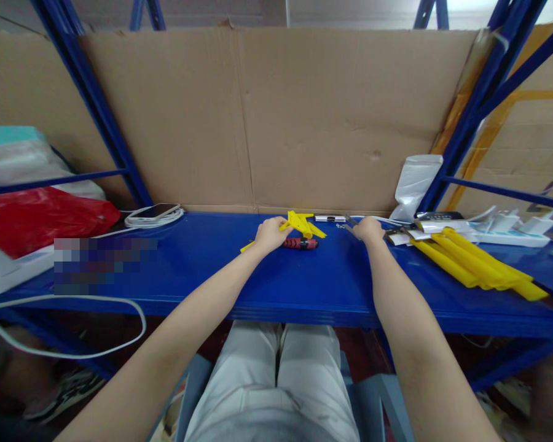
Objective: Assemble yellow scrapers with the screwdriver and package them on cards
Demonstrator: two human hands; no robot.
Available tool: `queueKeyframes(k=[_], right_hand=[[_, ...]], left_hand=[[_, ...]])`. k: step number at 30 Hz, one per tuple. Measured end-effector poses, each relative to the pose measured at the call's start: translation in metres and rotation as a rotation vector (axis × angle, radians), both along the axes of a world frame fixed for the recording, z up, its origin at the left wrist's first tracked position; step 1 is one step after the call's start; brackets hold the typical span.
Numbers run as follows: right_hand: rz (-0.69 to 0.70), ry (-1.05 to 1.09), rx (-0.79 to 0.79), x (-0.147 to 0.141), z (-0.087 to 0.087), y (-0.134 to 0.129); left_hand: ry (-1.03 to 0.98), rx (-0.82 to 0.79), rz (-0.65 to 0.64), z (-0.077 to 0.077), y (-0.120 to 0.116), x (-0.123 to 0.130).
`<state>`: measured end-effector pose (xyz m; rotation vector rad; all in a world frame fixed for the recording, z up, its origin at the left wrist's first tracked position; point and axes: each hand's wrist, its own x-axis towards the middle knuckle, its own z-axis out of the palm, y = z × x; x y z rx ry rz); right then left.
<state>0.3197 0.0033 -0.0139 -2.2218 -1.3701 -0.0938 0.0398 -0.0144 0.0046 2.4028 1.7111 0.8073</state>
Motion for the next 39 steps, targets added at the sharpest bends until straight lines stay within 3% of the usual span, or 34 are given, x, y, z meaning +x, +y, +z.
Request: queueKeyframes(k=[3,10,15,20,33,39], right_hand=[[-0.004,0.075,-0.029,-0.018,0.013,-0.009],[0.224,0.4,0.2,-0.066,0.028,-0.021],[0.394,0.684,0.153,-0.094,0.031,-0.026],[0.515,0.888,0.114,-0.104,0.026,-0.026],[0.487,0.982,0.137,-0.112,0.024,-0.024],[0.509,0.896,0.111,-0.111,0.024,-0.026]], left_hand=[[-0.002,-0.002,-0.003,0.0,0.001,0.0],[-0.003,0.003,-0.004,-0.001,0.001,0.0],[-0.004,0.009,-0.003,0.0,-0.001,0.0],[-0.014,0.01,-0.014,0.0,-0.001,0.0],[-0.009,0.017,-0.018,0.001,-0.002,0.001],[-0.009,0.034,-0.016,0.0,-0.001,0.001]])
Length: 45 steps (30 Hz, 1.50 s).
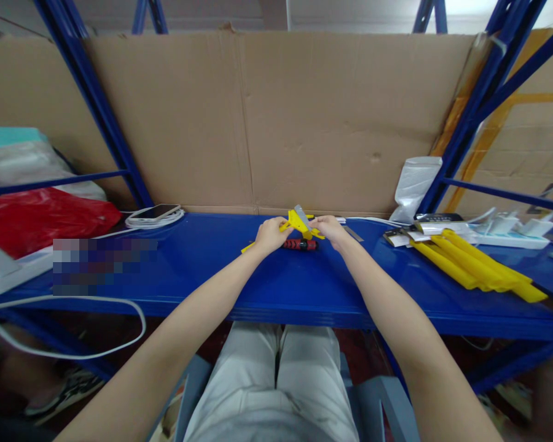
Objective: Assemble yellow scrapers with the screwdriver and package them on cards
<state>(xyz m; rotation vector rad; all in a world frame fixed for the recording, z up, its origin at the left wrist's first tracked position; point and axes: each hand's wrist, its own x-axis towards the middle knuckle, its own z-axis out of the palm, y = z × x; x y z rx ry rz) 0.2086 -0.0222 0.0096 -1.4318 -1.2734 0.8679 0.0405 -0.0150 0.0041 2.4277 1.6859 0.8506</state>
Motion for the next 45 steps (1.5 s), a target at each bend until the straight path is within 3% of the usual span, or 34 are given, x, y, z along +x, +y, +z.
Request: queueKeyframes(k=[12,18,29,33,38,45], right_hand=[[-0.042,-0.098,0.099,0.001,0.003,0.0],[0.005,-0.103,0.059,0.0,0.002,-0.002],[0.008,-0.162,0.041,-0.001,0.003,-0.003],[0.018,-0.129,0.046,-0.004,0.006,-0.007],[0.031,-0.132,0.044,-0.003,0.004,-0.007],[0.067,-0.097,0.077,0.0,0.002,-0.003]], left_hand=[[-0.023,-0.007,-0.012,0.001,-0.001,0.0],[-0.056,0.019,-0.026,-0.002,0.003,0.0],[-0.157,0.12,-0.155,-0.007,0.006,-0.001],[-0.075,0.164,-0.231,-0.006,0.003,-0.003],[0.053,0.147,-0.208,-0.003,-0.002,-0.005],[0.072,0.104,-0.209,-0.001,-0.003,-0.004]])
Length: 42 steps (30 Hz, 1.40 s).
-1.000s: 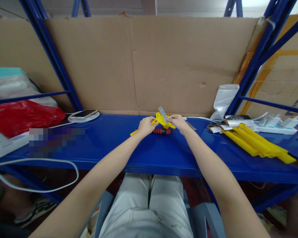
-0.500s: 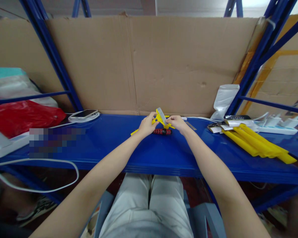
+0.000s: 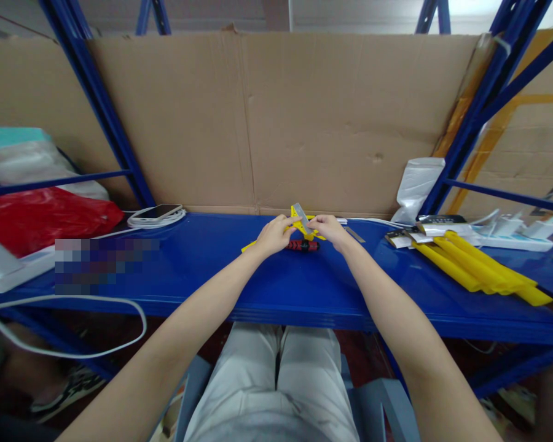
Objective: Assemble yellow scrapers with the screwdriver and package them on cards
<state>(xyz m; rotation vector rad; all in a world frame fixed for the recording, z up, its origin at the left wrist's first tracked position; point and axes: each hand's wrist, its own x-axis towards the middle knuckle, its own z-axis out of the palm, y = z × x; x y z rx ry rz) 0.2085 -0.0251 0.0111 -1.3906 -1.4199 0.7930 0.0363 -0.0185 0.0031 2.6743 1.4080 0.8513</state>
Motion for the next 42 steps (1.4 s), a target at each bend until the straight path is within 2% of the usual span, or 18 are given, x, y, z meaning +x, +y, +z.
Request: queueKeyframes(k=[11,18,29,31,34,37,42], right_hand=[[-0.03,0.085,0.069,0.005,0.001,0.004],[-0.046,0.041,0.105,0.007,-0.002,0.007],[-0.1,0.002,0.076,0.01,-0.004,0.01],[-0.166,-0.098,0.099,0.02,-0.004,0.013],[-0.287,-0.484,0.136,0.036,-0.008,0.019],[-0.267,-0.761,0.071,0.045,-0.018,0.026],[-0.227,-0.915,-0.021,0.04,-0.033,0.03]], left_hand=[[0.07,0.028,-0.154,-0.001,-0.012,0.011],[0.086,0.021,-0.17,0.0,-0.016,0.011],[0.056,0.024,-0.161,-0.006,-0.009,0.012],[0.042,0.021,-0.151,-0.008,-0.006,0.011],[0.045,0.003,-0.12,-0.01,0.001,0.009],[0.052,-0.018,-0.092,-0.012,0.006,0.007],[0.044,-0.034,-0.043,-0.011,0.007,0.006]])
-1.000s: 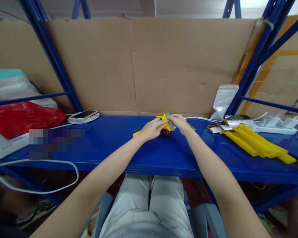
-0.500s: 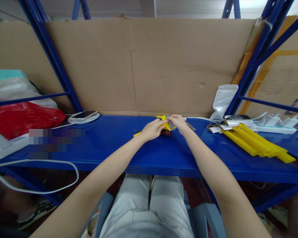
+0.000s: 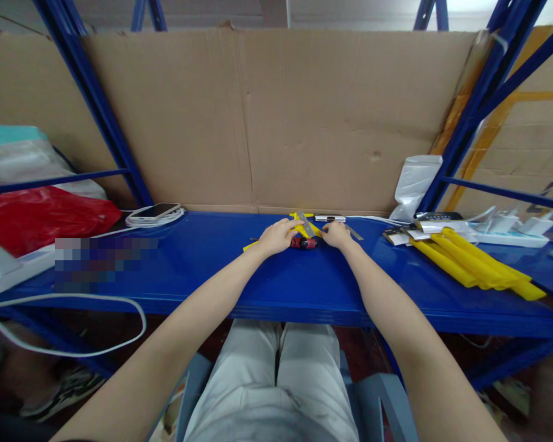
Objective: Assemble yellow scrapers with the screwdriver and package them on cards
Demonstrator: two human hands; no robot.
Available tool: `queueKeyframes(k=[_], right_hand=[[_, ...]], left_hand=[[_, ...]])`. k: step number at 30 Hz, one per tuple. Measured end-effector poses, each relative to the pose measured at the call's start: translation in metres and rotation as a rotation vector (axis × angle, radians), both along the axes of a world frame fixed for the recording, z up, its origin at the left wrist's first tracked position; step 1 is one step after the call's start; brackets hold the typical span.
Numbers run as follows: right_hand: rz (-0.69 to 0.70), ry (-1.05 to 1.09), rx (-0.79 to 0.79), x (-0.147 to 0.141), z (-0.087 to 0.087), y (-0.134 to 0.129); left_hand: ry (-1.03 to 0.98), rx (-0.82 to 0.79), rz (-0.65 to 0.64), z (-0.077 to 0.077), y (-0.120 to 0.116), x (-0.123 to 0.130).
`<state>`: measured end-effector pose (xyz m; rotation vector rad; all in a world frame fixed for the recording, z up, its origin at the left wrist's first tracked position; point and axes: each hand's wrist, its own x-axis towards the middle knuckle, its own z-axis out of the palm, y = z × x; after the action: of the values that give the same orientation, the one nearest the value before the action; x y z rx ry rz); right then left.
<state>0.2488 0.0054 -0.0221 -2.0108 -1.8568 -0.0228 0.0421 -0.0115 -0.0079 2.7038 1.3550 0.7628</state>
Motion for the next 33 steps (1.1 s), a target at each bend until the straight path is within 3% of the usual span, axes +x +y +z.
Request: queueKeyframes(k=[12,33], right_hand=[[-0.033,-0.171,-0.077,-0.018,0.01,-0.014],[-0.081,-0.193,-0.157,-0.01,0.01,-0.009]], left_hand=[[0.008,-0.005,0.004,0.001,-0.002,0.0],[0.03,0.028,0.008,0.0,0.0,0.0]])
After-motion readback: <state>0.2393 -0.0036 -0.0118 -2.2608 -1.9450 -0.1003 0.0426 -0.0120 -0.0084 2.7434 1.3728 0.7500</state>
